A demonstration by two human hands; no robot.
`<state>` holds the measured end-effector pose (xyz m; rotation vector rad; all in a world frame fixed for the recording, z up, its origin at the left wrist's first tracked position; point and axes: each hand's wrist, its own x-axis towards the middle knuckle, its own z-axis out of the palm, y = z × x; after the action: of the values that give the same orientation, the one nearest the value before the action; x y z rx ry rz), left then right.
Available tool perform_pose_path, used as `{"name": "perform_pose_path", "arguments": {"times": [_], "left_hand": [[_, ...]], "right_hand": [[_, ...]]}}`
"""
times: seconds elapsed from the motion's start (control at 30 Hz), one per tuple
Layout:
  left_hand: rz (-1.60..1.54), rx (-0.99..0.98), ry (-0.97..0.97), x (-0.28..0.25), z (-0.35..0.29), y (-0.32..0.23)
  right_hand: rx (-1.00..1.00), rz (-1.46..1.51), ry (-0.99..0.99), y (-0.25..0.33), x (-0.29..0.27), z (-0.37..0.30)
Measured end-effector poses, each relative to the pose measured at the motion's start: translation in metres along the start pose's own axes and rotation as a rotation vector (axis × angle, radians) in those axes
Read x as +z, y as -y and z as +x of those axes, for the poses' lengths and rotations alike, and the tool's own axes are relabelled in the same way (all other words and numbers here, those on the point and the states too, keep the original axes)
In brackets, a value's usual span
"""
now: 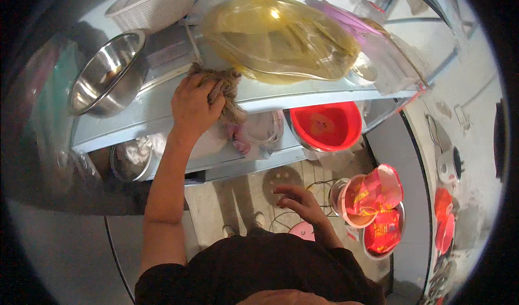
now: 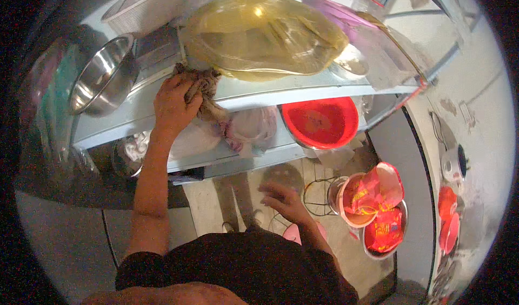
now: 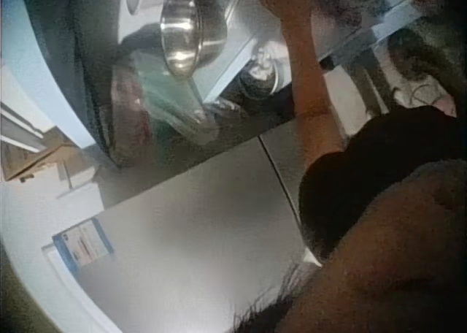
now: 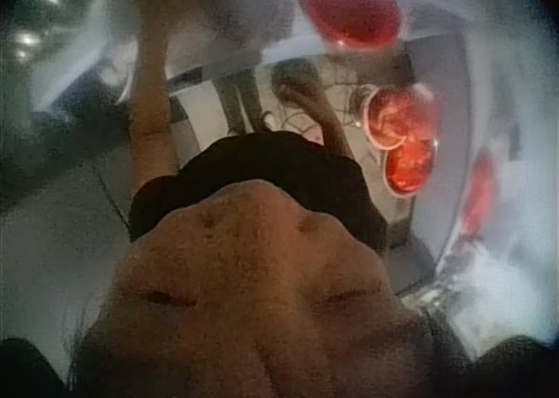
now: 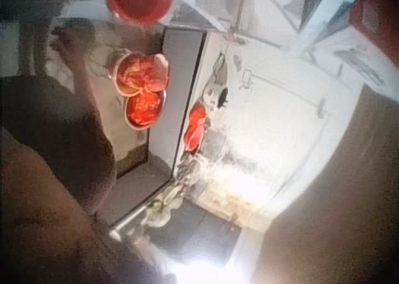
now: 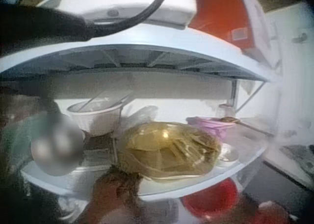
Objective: The person cleans a cluttered kitchen area by wiping a shelf with a cloth and organizing various items. They handle a plastic basket, metal bowls, a red basin, and a plastic container, moving them to the floor or rearranging them. The person also washes a metal bowl in the sink using a steel wool scrubber and water.
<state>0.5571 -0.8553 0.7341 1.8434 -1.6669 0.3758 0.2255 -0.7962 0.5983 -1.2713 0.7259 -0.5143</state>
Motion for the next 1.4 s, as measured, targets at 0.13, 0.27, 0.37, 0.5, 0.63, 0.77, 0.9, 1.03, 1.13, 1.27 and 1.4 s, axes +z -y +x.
{"name": "perform_pose_path", "arguments": {"times": [0.13,0.27,0.37,0.5,0.63,0.77,0.9,1.03,1.13,1.27,1.4], "left_hand": [[-0.111,-0.006,-0.129,-0.026,-0.031,0.020],[-0.056,-0.072,-0.126,-0.039,-0.041,0.033],[-0.142,-0.053,-0.114,-0.030,-0.026,0.024],[-0.149,0.127,-0.061,0.020,0.017,0.015],[-0.234,0.194,0.013,0.021,0.024,0.003],[-0.288,0.189,-0.028,0.000,-0.008,0.019],[-0.306,0.210,-0.069,-0.010,-0.015,0.030],[-0.204,0.172,-0.022,-0.005,0.008,0.044],[-0.071,0.247,-0.106,-0.006,0.014,0.047],[-0.577,0.121,-0.224,-0.043,-0.009,0.048],[-1.630,-0.576,-0.381,-0.098,-0.077,0.078]], "right_hand": [[0.014,-0.105,-0.018,0.006,-0.013,-0.006],[0.015,-0.105,-0.158,0.000,-0.030,-0.030],[0.059,-0.079,-0.291,-0.003,-0.036,-0.048],[0.027,-0.004,-0.270,-0.005,-0.014,-0.034],[-0.008,0.105,-0.181,-0.004,0.020,-0.013],[0.043,-0.069,-0.170,-0.020,0.036,-0.004],[0.037,-0.071,-0.207,-0.009,0.058,0.007],[0.031,-0.131,-0.169,-0.004,0.071,0.018],[0.020,-0.139,-0.155,-0.002,0.080,0.025],[0.016,-0.107,-0.189,-0.005,0.089,0.029],[0.050,-0.042,-0.151,-0.011,0.094,0.035]]}}
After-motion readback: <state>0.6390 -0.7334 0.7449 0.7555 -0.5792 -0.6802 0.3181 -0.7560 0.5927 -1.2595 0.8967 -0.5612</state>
